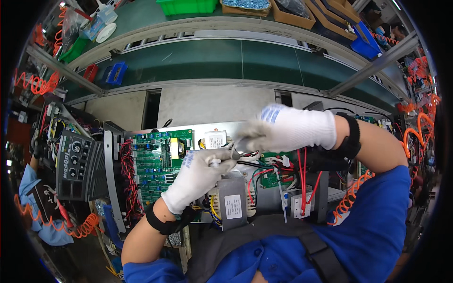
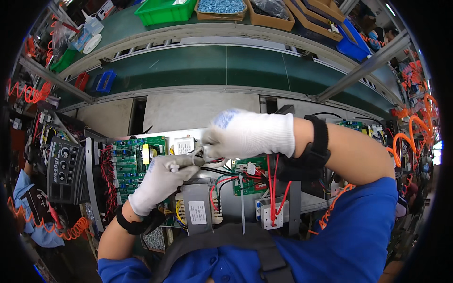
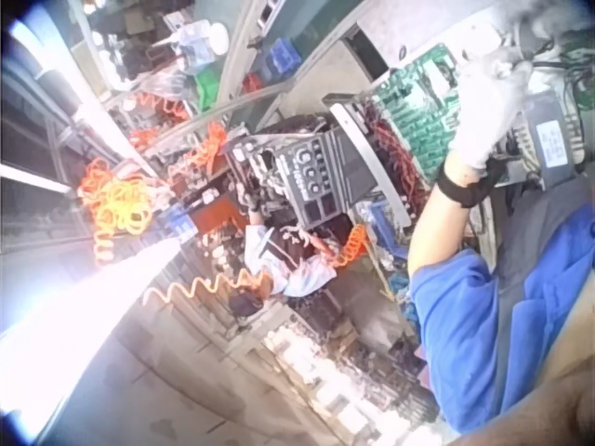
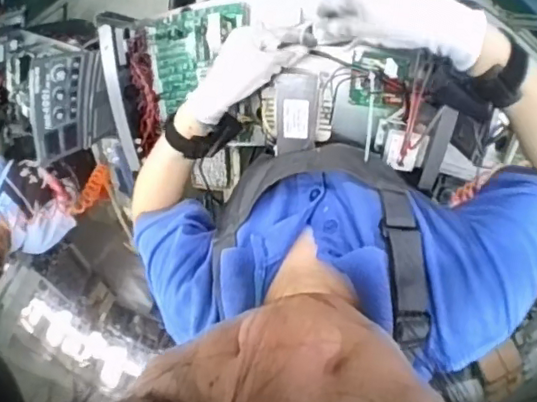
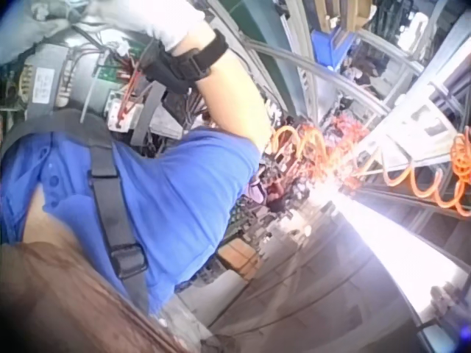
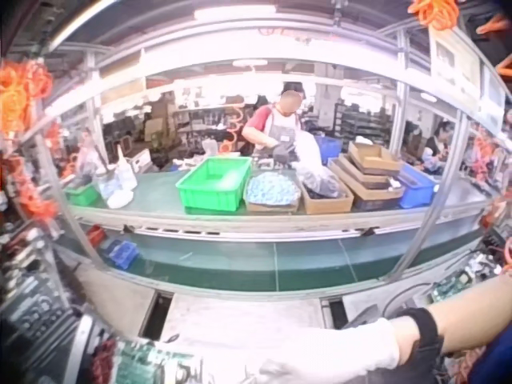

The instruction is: Wiring and connecting electronic components inside a MIG welding machine on an assembly line.

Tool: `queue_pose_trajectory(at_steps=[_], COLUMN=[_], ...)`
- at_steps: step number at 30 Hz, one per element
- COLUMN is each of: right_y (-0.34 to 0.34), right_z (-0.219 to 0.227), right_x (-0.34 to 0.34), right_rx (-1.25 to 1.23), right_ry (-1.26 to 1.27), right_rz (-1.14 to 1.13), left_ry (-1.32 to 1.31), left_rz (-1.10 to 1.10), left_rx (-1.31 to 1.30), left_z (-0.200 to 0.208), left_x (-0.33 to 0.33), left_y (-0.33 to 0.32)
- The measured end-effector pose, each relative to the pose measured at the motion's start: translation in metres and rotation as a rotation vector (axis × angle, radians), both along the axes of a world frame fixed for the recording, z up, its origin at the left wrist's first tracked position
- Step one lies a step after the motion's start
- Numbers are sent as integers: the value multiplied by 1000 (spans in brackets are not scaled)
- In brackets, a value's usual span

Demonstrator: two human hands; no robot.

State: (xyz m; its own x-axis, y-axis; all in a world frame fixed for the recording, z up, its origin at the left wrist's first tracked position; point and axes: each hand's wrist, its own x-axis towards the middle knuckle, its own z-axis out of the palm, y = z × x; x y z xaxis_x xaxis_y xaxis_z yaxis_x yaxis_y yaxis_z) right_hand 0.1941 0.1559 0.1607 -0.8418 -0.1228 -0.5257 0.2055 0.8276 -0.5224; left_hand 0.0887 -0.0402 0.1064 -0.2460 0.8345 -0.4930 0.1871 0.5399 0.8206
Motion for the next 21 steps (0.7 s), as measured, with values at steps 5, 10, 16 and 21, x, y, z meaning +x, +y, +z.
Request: queue_pose_trajectory(at_steps=[5, 10, 16, 21], right_y=[-3, -13, -19, -34], right_z=[-40, -43, -26, -46], right_x=[18, 14, 16, 16], right_rx=[-98, 5, -148, -39], right_ry=[-64, -137, -140, 75], right_rz=[98, 8, -137, 43], left_ry=[-181, -351, -169, -37], left_rz=[54, -2, 36, 2], left_rx=[125, 139, 152, 140], left_z=[8, 10, 10, 19], left_x=[-6, -5, -7, 5], left_y=[4, 13, 24, 20])
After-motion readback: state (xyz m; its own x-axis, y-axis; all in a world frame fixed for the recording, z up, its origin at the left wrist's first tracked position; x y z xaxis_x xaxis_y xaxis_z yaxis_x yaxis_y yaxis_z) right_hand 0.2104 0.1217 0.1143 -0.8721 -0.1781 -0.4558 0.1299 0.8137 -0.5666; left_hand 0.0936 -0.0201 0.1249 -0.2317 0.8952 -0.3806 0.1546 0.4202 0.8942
